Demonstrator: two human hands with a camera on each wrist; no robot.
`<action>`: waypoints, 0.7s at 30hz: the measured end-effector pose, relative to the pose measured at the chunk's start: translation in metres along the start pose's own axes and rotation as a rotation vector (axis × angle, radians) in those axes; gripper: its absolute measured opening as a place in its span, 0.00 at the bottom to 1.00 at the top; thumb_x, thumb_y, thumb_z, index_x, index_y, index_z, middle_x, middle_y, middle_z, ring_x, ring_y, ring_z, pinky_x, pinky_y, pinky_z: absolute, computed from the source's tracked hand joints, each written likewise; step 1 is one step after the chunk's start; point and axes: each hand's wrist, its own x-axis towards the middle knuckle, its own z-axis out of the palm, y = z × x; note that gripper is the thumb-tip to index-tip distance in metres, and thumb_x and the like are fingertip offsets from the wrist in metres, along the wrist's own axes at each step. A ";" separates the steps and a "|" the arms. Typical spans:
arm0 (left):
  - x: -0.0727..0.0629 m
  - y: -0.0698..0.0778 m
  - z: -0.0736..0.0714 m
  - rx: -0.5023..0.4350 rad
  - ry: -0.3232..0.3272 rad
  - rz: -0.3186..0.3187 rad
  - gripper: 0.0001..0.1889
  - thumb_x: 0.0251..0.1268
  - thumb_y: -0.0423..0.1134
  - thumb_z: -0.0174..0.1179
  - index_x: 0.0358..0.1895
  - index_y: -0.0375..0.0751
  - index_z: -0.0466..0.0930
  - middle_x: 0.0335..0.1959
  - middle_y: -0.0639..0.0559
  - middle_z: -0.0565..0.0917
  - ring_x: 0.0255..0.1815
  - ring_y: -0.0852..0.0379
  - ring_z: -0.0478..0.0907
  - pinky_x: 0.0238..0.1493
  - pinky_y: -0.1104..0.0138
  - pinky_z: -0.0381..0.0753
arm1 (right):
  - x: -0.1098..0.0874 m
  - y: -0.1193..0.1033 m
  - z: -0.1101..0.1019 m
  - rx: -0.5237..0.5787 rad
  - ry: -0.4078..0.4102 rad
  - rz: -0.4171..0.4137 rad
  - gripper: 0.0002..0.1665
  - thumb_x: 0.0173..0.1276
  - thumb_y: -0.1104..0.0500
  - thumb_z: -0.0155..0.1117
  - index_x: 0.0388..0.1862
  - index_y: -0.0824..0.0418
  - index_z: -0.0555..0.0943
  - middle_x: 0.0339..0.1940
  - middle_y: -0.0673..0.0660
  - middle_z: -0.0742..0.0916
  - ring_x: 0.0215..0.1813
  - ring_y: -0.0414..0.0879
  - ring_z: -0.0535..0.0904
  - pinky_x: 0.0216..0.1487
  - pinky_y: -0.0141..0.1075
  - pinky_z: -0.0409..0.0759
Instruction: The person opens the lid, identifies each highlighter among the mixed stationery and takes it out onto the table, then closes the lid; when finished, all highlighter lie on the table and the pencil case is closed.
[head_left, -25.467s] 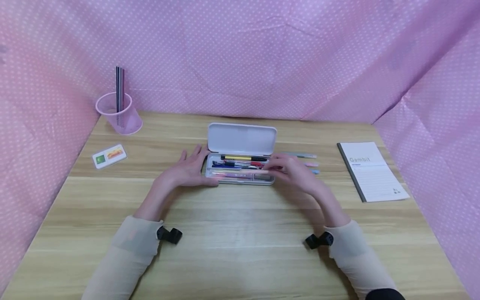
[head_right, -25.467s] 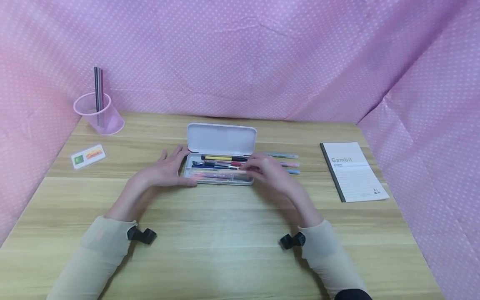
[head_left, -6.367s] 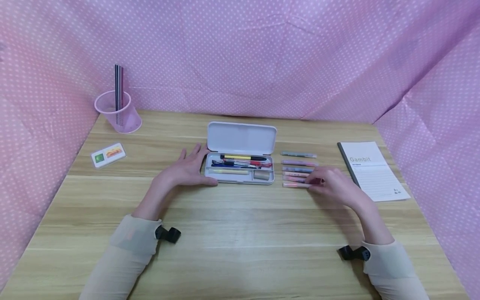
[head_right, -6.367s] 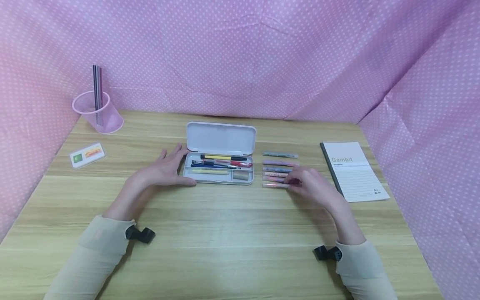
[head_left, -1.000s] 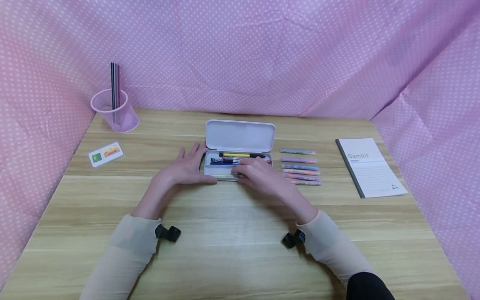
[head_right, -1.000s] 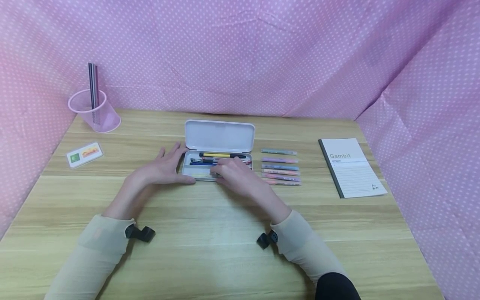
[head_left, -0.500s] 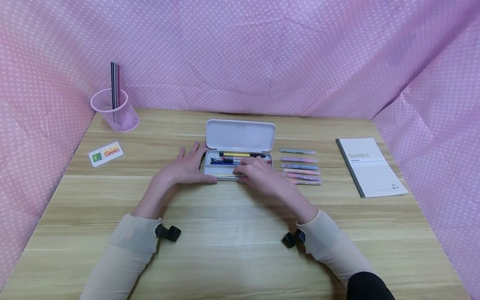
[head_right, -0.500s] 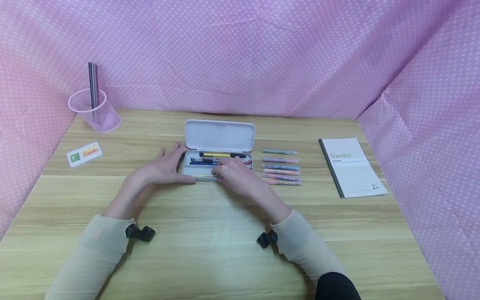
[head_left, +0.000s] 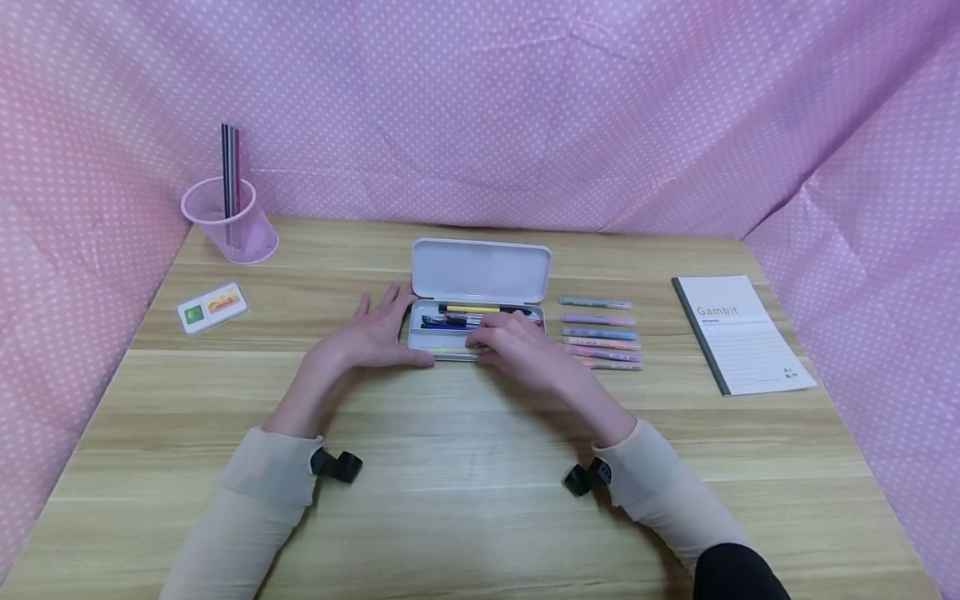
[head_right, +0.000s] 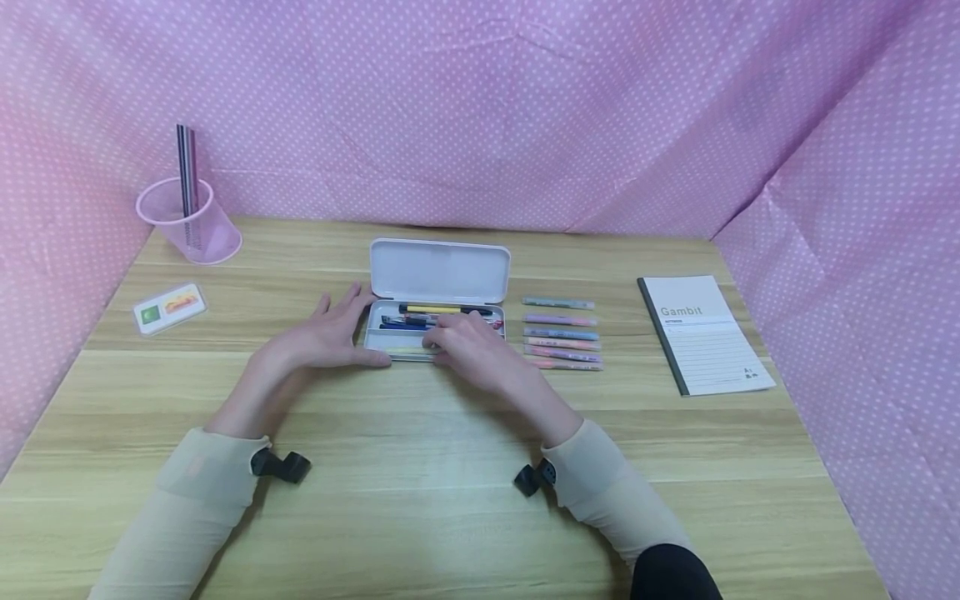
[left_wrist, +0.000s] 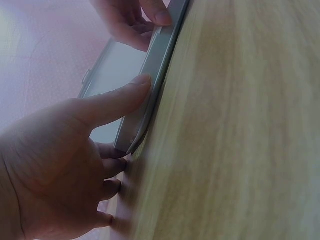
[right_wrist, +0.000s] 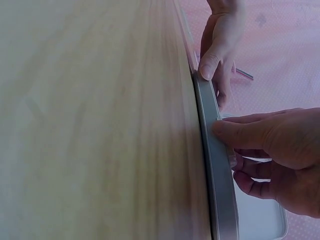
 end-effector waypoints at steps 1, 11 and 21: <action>0.000 0.000 0.000 -0.001 -0.001 -0.001 0.62 0.56 0.68 0.69 0.84 0.47 0.40 0.86 0.35 0.40 0.88 0.37 0.32 0.84 0.37 0.25 | 0.000 0.000 0.000 0.004 0.000 0.000 0.11 0.70 0.61 0.70 0.50 0.54 0.89 0.47 0.51 0.90 0.48 0.44 0.86 0.52 0.39 0.85; -0.001 0.001 -0.001 -0.008 -0.006 -0.014 0.63 0.57 0.67 0.70 0.85 0.46 0.37 0.86 0.33 0.39 0.88 0.37 0.32 0.84 0.38 0.24 | 0.001 0.003 -0.003 0.039 0.005 -0.001 0.11 0.69 0.61 0.71 0.49 0.54 0.89 0.47 0.50 0.90 0.51 0.45 0.87 0.56 0.41 0.86; -0.001 0.002 -0.001 -0.018 -0.001 -0.001 0.62 0.56 0.65 0.71 0.84 0.47 0.40 0.86 0.34 0.39 0.88 0.37 0.32 0.84 0.38 0.24 | -0.013 0.018 -0.016 0.085 0.043 0.005 0.10 0.69 0.62 0.71 0.49 0.57 0.89 0.45 0.52 0.90 0.49 0.44 0.87 0.53 0.39 0.87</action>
